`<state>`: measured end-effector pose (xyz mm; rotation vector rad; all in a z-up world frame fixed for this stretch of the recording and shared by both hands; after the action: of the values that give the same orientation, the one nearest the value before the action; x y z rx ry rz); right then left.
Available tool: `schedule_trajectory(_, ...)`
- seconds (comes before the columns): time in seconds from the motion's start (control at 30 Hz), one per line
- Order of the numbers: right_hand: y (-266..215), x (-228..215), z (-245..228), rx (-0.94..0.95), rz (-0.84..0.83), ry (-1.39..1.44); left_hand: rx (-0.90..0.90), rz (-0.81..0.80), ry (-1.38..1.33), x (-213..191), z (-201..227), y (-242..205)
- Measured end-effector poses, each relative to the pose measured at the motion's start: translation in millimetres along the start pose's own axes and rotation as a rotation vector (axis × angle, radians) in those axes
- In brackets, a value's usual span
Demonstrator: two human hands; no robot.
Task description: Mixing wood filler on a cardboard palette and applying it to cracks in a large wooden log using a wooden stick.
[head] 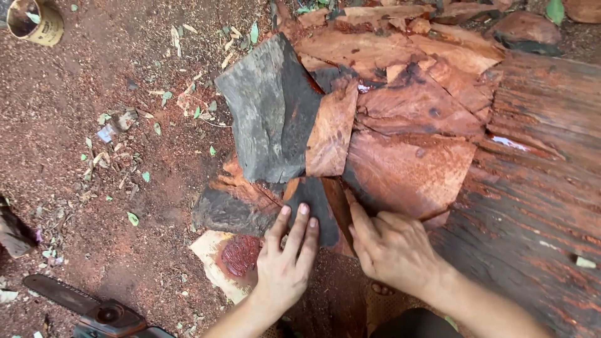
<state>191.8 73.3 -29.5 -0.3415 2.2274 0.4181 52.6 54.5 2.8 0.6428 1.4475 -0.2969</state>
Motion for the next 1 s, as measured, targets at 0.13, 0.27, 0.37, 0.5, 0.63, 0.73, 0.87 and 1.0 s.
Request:
schedule_trajectory(0.13, -7, -22, -8, 0.049, 0.095, -0.002, -0.001, -0.064, -0.060, 5, -2, -5)
schedule_trajectory(0.27, -26, -20, 2, 0.145, 0.127, 0.163, -0.009, -0.086, -0.075, 5, -2, -5)
schedule_trajectory(0.37, -25, -20, 4, 0.174, 0.179, 0.264, -0.028, -0.099, -0.091, 7, -5, -4)
schedule_trajectory(0.5, -27, -15, 1, 0.157, 0.174, 0.285, -0.012, -0.090, -0.105, 9, -5, -6)
schedule_trajectory(0.63, -31, -4, 12, 0.174, 0.191, 0.379, -0.012, -0.075, -0.096, 6, -6, -4)
schedule_trajectory(0.73, -21, -16, 19, 0.192, 0.159, 0.352, -0.002, -0.060, -0.098, 11, -6, -9)
schedule_trajectory(0.87, -27, -16, 22, 0.169, 0.151, 0.411, 0.007, -0.078, -0.117, 8, -7, -4)
schedule_trajectory(1.0, -27, -31, 8, 0.143, 0.193, 0.254, 0.004, -0.040, -0.129, 9, -8, -8)
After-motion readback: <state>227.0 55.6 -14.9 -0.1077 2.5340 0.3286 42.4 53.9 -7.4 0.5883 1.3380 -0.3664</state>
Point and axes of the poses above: each hand's wrist, its own y-axis towards the middle knuckle, its own x-axis out of the palm, z = x × y, the point moved 9 cm from there along y, towards the middle knuckle, and after that the axes turned 1 degree about y, right-handed, at the moved point
